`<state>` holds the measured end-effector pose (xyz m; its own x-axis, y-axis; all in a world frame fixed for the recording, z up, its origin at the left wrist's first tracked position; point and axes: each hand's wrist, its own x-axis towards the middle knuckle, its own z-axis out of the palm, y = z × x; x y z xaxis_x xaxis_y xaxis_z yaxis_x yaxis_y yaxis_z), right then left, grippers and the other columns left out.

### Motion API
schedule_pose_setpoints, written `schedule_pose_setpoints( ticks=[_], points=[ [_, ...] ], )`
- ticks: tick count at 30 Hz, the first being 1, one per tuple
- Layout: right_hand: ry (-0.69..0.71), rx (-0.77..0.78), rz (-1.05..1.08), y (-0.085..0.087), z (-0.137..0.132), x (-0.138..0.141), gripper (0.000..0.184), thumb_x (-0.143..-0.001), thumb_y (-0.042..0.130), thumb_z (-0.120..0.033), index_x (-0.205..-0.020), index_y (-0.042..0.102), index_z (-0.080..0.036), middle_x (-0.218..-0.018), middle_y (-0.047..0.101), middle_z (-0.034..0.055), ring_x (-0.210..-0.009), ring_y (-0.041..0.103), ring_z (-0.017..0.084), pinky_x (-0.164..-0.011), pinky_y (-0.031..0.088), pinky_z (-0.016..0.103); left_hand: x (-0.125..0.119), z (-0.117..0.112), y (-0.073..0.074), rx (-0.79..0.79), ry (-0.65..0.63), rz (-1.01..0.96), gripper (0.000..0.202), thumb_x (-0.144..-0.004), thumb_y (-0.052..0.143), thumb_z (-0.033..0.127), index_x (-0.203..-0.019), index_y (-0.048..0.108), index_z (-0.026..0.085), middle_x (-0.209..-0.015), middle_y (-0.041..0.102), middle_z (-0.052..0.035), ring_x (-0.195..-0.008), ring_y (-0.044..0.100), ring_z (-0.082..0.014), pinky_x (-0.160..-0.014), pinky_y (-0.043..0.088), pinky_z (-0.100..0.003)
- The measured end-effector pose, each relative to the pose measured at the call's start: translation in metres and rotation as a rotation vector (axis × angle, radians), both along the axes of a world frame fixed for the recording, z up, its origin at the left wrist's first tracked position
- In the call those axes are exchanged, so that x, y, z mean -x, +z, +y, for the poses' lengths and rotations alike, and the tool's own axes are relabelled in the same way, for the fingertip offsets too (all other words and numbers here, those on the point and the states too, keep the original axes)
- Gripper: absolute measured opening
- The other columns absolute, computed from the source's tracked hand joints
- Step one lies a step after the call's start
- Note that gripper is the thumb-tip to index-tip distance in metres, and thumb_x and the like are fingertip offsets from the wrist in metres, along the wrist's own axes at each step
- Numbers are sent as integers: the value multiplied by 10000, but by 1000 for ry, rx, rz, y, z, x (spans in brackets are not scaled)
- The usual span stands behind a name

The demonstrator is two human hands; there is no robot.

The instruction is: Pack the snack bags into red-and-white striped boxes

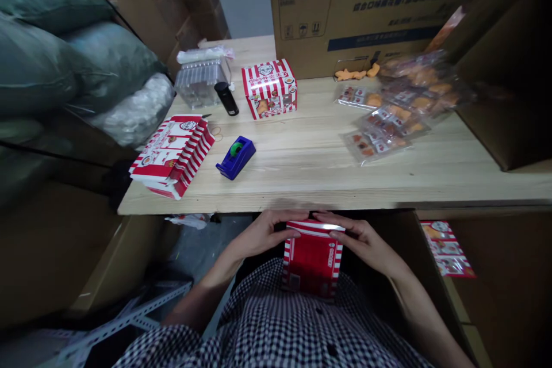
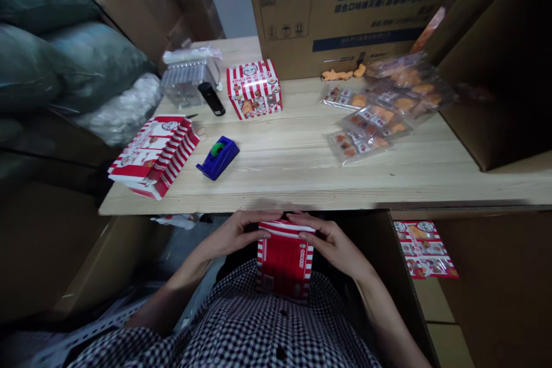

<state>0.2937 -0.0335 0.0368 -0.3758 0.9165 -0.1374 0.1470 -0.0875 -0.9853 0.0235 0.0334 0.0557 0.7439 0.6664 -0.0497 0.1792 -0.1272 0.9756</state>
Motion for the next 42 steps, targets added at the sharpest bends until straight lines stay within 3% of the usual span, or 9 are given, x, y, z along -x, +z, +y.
schedule_pose_setpoints(
  ticks=[5,10,16,20,23,26,30,38,42],
  points=[
    [34,-90,-35,2,-6,4,363,-1014,489,-330,-1365,574,-365,-1466,545,5,-1485,305,227,-1220,208,558,0,-3,-13,45,42,-45,358,-915,636,267,-1262,654,353,-1321,663,-36,-1231,622,-238,-1070,480,-480],
    [-83,-54,33,-6,-5,15,289,-995,526,-351,-1234,688,-338,-1352,649,48,-1324,543,248,-1148,367,546,-3,0,-24,77,74,-66,268,-927,613,270,-1171,717,311,-1243,708,-55,-1163,666,-229,-1049,497,-457],
    [-249,-62,2,-24,0,26,267,-902,668,-395,-1140,744,-302,-1274,688,78,-1263,580,285,-1118,394,517,-3,3,-25,33,118,-53,322,-924,613,285,-1238,684,291,-1265,697,-77,-1173,652,-240,-1034,491,-434],
    [-353,-59,27,-26,6,15,240,-892,679,-381,-1104,755,-299,-1232,696,76,-1192,614,290,-1078,419,505,44,47,-14,-213,630,73,497,-888,649,329,-1370,551,263,-1420,574,-89,-1309,530,-236,-1115,391,-407],
    [-429,-173,39,-12,18,10,222,-891,683,-339,-1097,756,-299,-1241,670,71,-1188,602,269,-1046,447,444,96,96,-8,-269,1054,303,359,-874,615,352,-1196,629,195,-1300,630,-99,-1297,499,-246,-1072,390,-382],
    [-434,-329,61,8,32,16,205,-903,668,-287,-1086,762,-294,-1185,679,72,-1145,617,250,-1002,471,406,130,132,-13,-139,1013,355,256,-772,686,400,-796,683,146,-847,702,-83,-942,634,-265,-822,481,-350],
    [-414,-444,87,26,45,24,224,-919,643,-226,-1093,758,-306,-1172,682,70,-1129,627,242,-958,498,397,138,146,-22,53,860,304,356,-651,747,483,-622,656,140,-532,569,-7,-526,505,-151,-528,372,-264],
    [-491,-627,-35,36,64,26,268,-924,625,-179,-1124,744,-311,-1192,677,69,-1107,630,243,-946,496,413,139,144,-25,225,894,49,433,-546,830,502,-718,694,128,-1156,707,-146,-849,650,-214,-672,513,-303],
    [-468,-648,-85,34,74,30,252,-915,638,-201,-1118,742,-309,-1182,680,69,-1097,630,254,-960,483,444,146,134,-33,256,959,-102,427,-579,816,486,-759,701,117,-1223,680,-180,-967,665,-256,-768,556,-362]
  ],
)
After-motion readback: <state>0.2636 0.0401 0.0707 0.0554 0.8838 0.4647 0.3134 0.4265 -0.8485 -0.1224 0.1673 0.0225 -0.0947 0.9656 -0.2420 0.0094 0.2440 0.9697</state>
